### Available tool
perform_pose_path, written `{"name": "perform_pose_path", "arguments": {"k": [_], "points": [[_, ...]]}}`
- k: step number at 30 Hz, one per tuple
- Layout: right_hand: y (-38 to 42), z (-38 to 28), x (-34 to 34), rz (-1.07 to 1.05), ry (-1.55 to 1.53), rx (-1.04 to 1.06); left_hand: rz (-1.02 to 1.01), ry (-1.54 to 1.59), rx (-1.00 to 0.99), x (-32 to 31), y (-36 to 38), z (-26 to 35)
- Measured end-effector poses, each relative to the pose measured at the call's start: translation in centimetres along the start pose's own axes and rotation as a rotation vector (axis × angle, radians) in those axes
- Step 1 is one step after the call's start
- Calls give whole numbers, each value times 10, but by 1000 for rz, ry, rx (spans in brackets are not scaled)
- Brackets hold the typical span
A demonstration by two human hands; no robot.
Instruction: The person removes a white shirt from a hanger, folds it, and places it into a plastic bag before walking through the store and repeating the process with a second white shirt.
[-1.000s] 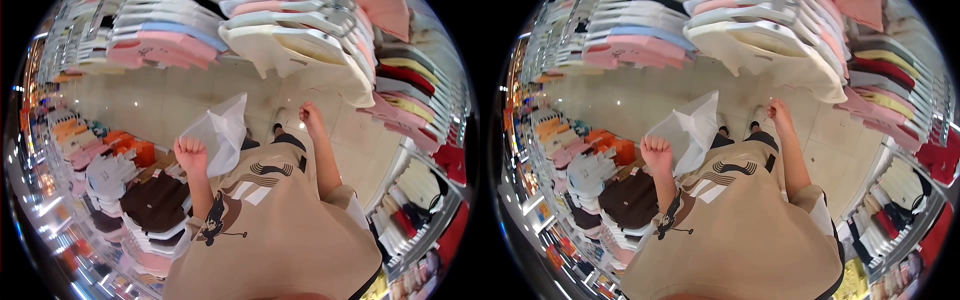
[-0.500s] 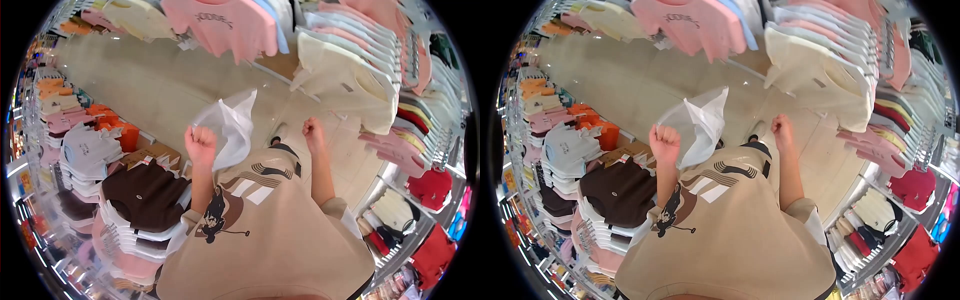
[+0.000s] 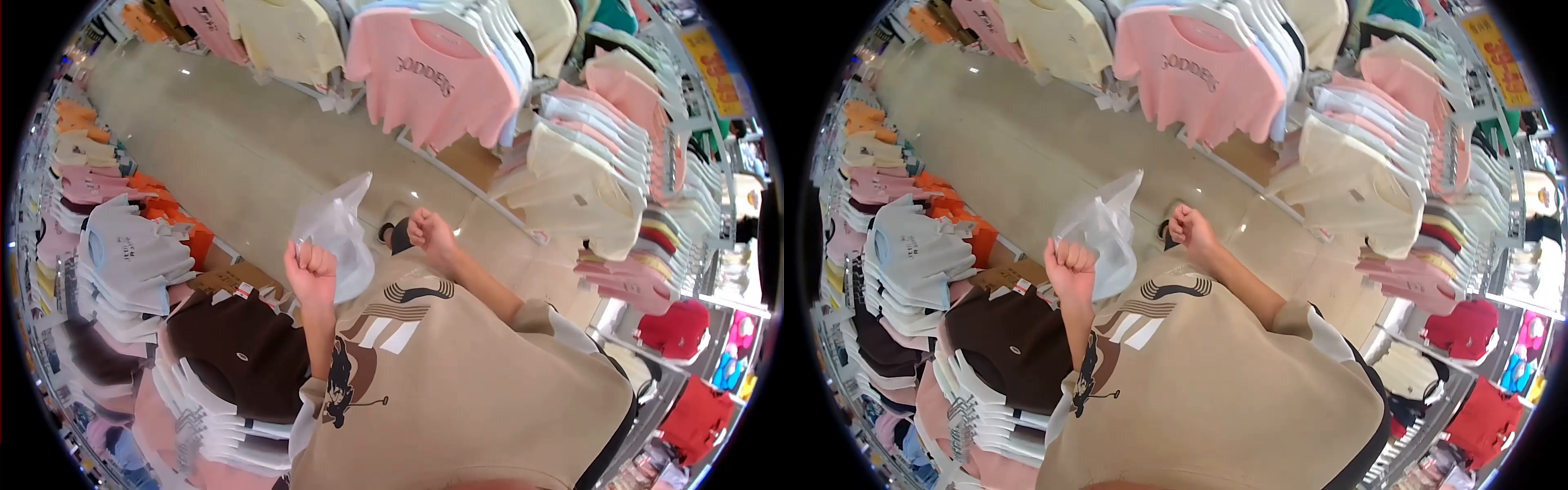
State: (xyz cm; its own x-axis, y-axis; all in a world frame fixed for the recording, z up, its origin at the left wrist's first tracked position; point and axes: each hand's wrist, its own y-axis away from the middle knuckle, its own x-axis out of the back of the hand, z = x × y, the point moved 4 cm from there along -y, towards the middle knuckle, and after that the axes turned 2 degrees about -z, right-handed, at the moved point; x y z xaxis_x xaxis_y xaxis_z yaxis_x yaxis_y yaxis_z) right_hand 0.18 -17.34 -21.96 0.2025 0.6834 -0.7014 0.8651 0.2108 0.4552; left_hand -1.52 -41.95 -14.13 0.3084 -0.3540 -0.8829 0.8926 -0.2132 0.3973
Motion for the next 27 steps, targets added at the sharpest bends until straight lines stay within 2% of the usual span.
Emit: {"name": "perform_pose_path", "arguments": {"k": [4,9,12,13,16,19,22,25,27], "points": [[-52,-1,-5,-33,-111,-133,88,-34,-92,8,-15,24],[-140,3,-53,-174,-252,-298,130,-218,-143,0,-43,82],[-195,-16,-88,-276,-482,-234,176,-311,-141,-12,-77,115],[-211,-28,-97,-282,-505,-148,171,-326,-134,-19,-92,122],[-241,-62,-103,-239,-598,4,174,-359,-81,-39,-143,135],[-264,-81,-72,-85,-666,60,182,-395,-25,-55,-188,145],[-280,-100,-47,-22,-591,127,171,-399,19,-60,-220,161],[-304,-99,-63,119,-505,52,165,-384,18,-57,-232,187],[-325,-86,-96,61,-518,-115,155,-383,7,-56,-243,207]]}}
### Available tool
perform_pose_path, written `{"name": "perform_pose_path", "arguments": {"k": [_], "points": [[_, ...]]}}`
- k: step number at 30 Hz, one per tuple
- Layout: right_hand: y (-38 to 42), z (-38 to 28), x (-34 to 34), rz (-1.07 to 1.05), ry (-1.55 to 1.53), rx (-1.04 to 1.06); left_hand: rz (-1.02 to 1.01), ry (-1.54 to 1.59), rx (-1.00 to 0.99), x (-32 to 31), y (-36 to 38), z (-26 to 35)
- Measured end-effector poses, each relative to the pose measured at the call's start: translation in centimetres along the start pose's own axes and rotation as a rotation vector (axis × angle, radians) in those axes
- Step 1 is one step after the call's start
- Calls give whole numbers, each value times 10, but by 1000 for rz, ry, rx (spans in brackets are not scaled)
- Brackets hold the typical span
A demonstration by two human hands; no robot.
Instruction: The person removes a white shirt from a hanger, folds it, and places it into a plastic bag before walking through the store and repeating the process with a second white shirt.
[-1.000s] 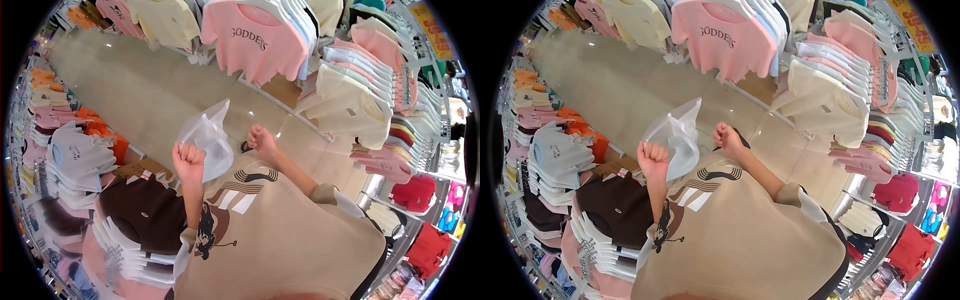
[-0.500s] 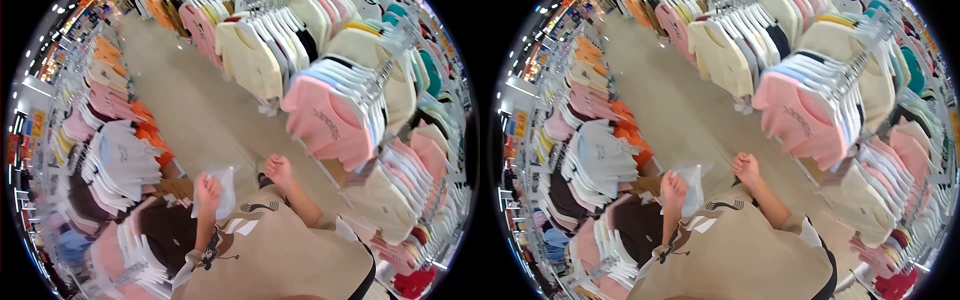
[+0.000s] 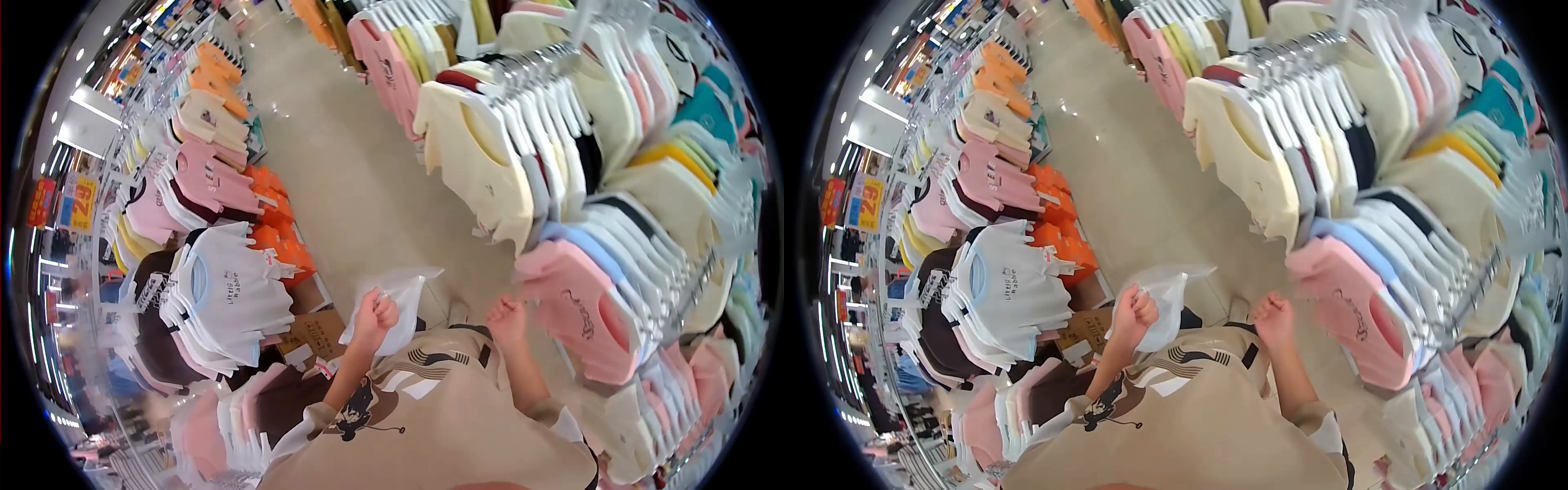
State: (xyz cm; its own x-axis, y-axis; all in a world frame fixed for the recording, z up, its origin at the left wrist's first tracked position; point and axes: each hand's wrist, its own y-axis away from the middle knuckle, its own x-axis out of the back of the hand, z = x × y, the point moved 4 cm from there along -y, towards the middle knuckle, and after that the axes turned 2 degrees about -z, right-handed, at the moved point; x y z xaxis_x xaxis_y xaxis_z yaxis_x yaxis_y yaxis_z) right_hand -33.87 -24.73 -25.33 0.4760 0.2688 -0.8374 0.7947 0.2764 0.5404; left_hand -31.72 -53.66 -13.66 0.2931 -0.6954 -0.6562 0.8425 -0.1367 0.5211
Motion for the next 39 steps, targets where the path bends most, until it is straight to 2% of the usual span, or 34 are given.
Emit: {"name": "perform_pose_path", "arguments": {"k": [2,5,8,11,19,23,27,29,34,39], "points": [[-26,32,-23,13,7,-132,49,16,-26,8,-14,17],[-81,76,-67,-130,-2,-264,63,34,-55,24,-41,50],[-135,112,-128,-214,41,-266,56,70,-69,40,-74,92],[-187,138,-180,-295,73,-181,46,114,-135,56,-102,153],[-289,208,-310,-213,129,-249,-21,257,-319,122,-147,308],[-326,247,-328,-211,144,-297,-16,356,-324,137,-153,346],[-362,296,-326,-36,91,-495,-1,385,-308,157,-175,370],[-390,314,-334,-53,152,-553,27,381,-326,168,-186,390],[-473,347,-376,-94,120,-621,137,416,-372,196,-219,446],[-567,362,-443,-90,18,-640,198,387,-382,204,-285,516]]}}
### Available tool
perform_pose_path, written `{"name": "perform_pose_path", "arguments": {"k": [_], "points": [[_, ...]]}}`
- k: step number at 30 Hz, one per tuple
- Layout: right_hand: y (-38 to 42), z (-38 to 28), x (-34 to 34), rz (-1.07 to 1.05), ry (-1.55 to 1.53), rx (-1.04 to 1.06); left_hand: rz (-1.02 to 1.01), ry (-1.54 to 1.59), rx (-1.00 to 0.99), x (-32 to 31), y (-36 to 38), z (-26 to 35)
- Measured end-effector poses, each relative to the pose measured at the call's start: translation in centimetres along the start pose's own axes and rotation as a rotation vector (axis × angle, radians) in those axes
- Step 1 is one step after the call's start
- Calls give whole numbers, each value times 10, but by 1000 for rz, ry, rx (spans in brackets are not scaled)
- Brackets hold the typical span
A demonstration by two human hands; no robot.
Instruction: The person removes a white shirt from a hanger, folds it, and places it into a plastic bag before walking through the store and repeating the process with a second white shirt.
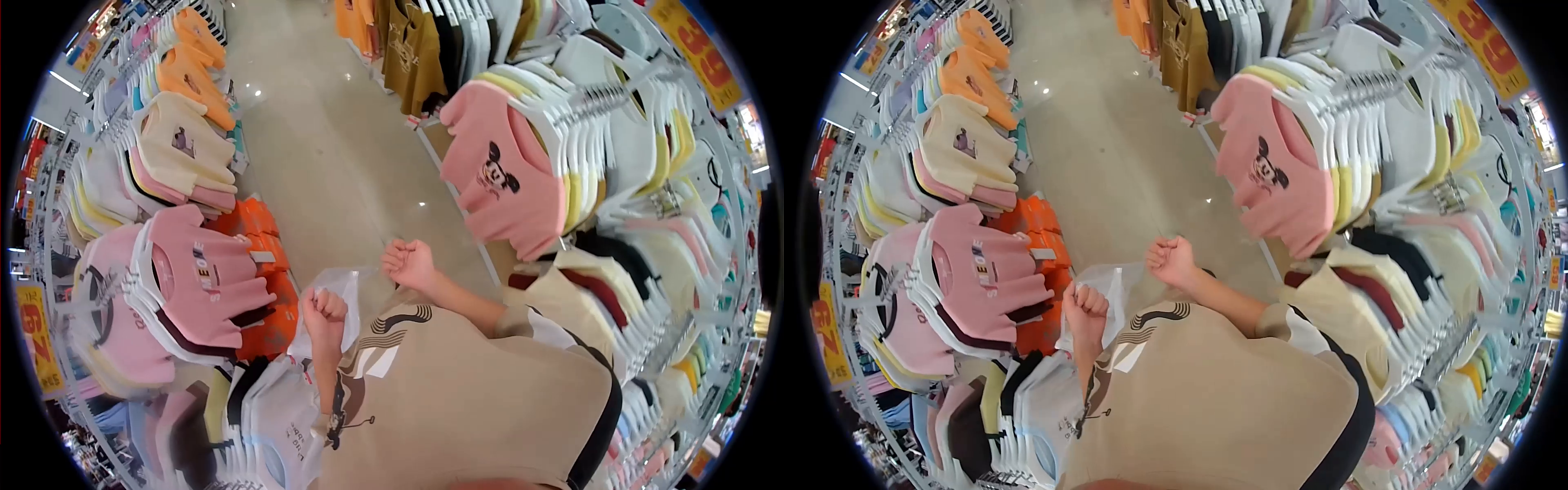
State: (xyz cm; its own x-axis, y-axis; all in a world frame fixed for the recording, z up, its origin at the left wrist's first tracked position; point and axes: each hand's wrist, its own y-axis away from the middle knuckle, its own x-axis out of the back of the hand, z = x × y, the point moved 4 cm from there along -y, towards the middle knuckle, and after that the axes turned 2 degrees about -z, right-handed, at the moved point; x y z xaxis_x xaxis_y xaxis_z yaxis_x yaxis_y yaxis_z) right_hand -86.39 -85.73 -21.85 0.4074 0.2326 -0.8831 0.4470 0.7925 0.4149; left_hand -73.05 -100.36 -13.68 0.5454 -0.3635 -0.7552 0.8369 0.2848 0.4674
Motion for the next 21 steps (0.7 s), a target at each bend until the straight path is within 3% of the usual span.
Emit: {"name": "perform_pose_path", "arguments": {"k": [7,16,21], "points": [[-81,-100,-90,-119,-60,187,-59,-82,-8,-77,-125,59],[-120,-158,-85,-32,-84,190,-60,-156,199,-121,-222,51],[-149,-183,-119,-18,-103,273,-139,-141,261,-137,-289,68]]}}
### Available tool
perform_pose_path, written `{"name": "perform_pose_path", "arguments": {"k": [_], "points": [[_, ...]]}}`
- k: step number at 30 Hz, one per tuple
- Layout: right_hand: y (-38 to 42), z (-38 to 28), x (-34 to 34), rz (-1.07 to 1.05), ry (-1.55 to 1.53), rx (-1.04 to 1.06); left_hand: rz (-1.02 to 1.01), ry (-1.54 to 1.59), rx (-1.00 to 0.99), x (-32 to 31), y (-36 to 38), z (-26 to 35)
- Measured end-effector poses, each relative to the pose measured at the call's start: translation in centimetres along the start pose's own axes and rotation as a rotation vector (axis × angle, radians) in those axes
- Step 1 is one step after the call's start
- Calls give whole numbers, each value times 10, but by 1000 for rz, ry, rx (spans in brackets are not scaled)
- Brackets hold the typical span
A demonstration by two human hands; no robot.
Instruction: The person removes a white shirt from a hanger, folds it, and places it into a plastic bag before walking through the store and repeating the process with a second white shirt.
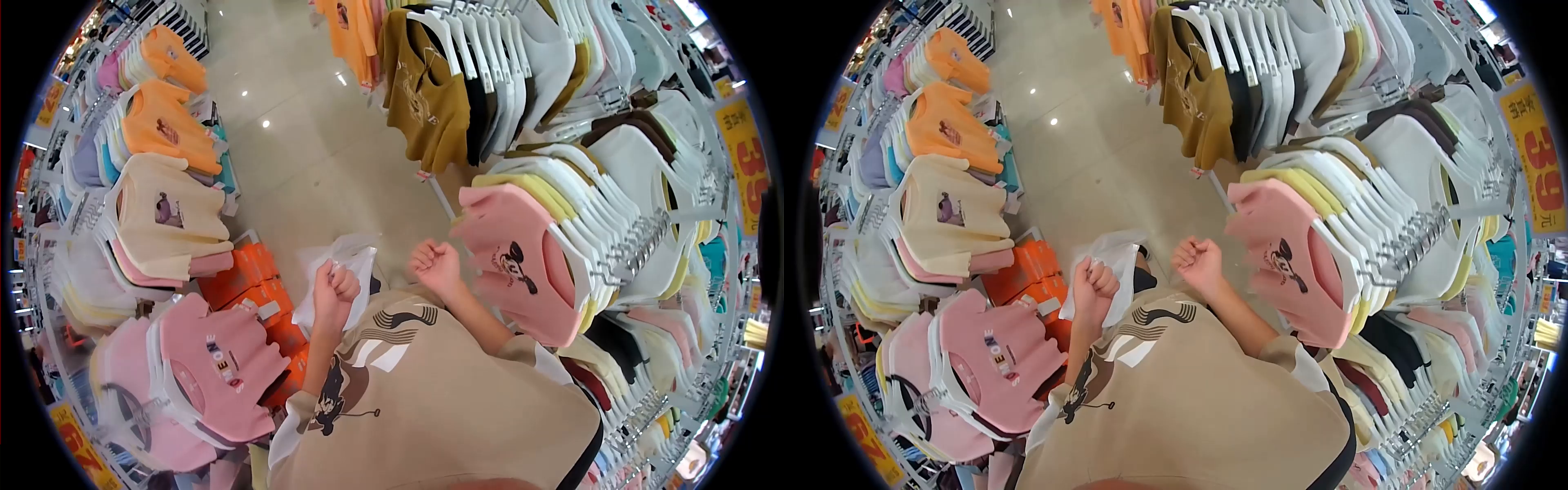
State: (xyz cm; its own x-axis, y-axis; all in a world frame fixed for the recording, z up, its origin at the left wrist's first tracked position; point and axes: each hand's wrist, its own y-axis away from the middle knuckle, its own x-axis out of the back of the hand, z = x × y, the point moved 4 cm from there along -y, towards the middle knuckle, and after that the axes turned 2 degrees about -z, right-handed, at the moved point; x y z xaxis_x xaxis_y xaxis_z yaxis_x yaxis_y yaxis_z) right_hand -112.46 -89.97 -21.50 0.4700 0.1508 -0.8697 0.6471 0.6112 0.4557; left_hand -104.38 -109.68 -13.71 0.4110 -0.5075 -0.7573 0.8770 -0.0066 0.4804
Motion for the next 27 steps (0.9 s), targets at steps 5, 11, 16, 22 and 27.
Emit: {"name": "perform_pose_path", "arguments": {"k": [5,11,16,22,27], "points": [[-60,-14,-34,-31,47,75,-61,26,26,-4,-65,51],[-149,18,-98,-17,130,6,-97,62,-84,0,-130,156],[-238,39,-156,-76,239,-67,-50,144,-199,12,-168,237],[-318,67,-187,-99,210,-145,6,188,-230,28,-195,290],[-380,72,-201,-27,240,-221,17,161,-203,30,-240,326]]}}
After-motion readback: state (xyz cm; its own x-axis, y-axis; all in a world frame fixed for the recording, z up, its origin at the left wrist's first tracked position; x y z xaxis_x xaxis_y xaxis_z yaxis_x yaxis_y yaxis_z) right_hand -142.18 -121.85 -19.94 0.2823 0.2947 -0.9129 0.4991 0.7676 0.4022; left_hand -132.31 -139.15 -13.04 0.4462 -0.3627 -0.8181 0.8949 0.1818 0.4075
